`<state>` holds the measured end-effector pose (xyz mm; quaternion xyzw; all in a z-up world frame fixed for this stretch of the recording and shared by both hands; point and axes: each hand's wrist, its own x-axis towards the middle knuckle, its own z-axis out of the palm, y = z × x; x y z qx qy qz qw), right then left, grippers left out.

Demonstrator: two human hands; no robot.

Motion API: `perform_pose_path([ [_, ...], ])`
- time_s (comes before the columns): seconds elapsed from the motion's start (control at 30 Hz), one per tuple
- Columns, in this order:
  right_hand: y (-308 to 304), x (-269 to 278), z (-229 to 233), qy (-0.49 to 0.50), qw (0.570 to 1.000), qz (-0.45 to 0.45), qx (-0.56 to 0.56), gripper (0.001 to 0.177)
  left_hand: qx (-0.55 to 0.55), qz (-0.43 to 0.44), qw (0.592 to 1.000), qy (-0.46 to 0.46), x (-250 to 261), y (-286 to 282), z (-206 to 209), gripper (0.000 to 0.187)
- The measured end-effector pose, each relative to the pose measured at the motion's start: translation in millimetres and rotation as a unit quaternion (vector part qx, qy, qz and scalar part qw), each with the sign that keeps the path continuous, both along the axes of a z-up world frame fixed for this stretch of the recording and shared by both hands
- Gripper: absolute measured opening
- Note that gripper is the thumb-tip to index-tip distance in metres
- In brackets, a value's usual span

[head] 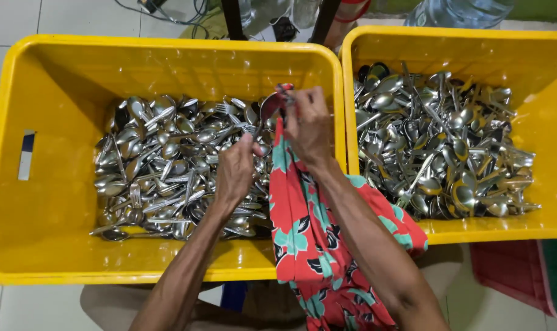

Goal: Wiping individual spoons and forks with a cloth and moving them from one bin to another.

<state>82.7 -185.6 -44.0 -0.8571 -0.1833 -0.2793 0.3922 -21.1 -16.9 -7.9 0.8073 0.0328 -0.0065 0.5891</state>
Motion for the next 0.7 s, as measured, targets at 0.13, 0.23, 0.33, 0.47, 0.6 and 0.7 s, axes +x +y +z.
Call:
perform_pose_path([
  [0.13,-11.5,-6.4,-2.9,0.054,0.995,-0.015,0.087,0.017,0.039,0.018,0.999,-0.009,7.0,13.6,-7.7,0.043],
  [0.23,-3.8,-15.7,18.6,0.042,0.993,-0.001,0.106,0.021,0.023,0.022,0.999,-0.030,8.6,7.8,-14.0,0.033],
  [0.33,13.4,-28.2,31.6,-0.011,0.999,0.036,-0.014,0.025,0.023,0.013,0.999,-0.025,7.6,5.9,-24.2,0.034],
  [0.47,12.9,-6.1,10.8,-0.009,0.997,0.063,-0.030,0.019,0.054,-0.035,0.993,-0.098,6.4,6.2,-25.3,0.031],
  [0.6,31.1,-33.8,48.4,-0.104,0.990,0.015,-0.089,0.013,0.059,-0.031,0.989,-0.132,8.9,4.8,1.7,0.033],
  [0.7,33.8,-31.3,32.2,-0.099,0.991,0.036,-0.087,0.015,0.073,-0.037,0.986,-0.148,9.3,5.3,-7.9,0.030],
])
